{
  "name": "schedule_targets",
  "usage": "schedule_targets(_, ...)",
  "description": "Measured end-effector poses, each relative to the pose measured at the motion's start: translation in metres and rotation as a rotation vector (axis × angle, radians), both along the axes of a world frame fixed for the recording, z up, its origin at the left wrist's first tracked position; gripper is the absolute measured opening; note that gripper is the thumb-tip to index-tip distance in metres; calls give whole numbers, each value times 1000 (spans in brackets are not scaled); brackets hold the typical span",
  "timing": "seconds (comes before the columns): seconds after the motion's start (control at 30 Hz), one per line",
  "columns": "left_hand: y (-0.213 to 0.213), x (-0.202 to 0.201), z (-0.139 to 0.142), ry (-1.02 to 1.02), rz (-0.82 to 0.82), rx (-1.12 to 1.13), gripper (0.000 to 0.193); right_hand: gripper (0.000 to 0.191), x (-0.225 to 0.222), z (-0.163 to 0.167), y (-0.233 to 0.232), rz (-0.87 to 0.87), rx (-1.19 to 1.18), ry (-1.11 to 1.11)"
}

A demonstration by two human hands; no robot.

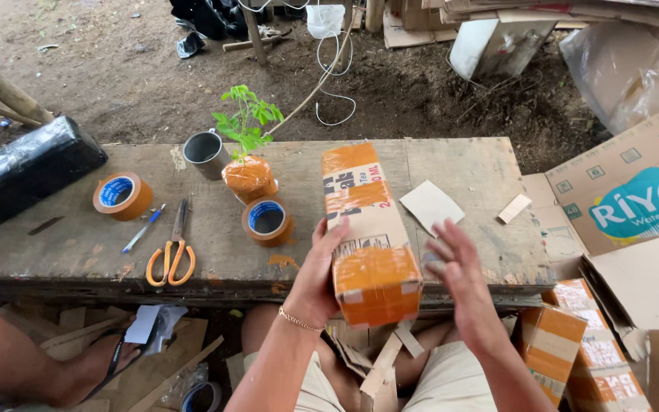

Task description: The person cuts a piece of cardboard with a utility knife, places it on top of a small box, and seals the box with brown packing tape. They then write on the box with a pen and place it on a stack of other boxes.

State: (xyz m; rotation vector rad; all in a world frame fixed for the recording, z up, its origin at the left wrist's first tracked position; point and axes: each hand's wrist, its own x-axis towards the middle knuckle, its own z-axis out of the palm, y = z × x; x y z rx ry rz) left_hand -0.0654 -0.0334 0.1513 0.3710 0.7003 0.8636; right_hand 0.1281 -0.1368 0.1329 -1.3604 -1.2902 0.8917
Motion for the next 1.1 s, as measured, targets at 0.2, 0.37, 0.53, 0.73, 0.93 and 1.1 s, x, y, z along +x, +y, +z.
schedule_targets(0.2,-11,19,-4,-417,-214,2,75,94,-33,12,9,127,351,184)
schedule_targets(0.37,-10,21,19,-150,-20,-286,70,98,-33,11,18,108,214,518)
schedule_targets(0.53,-13,21,17,170,177,-469,52,69,-36,7,18,-65,167,471)
schedule_targets(0.73,-22,33,-26,-227,136,-12,57,55,-36,1,23,-260,212,969)
schedule_targets(0.93,-27,43,-22,70,90,-55,86,57,-38,0,19,-407,-94,1357)
schedule_targets(1.1,-20,51,-16,-2,84,-54,93,58,-33,-42,13,-457,-101,1333)
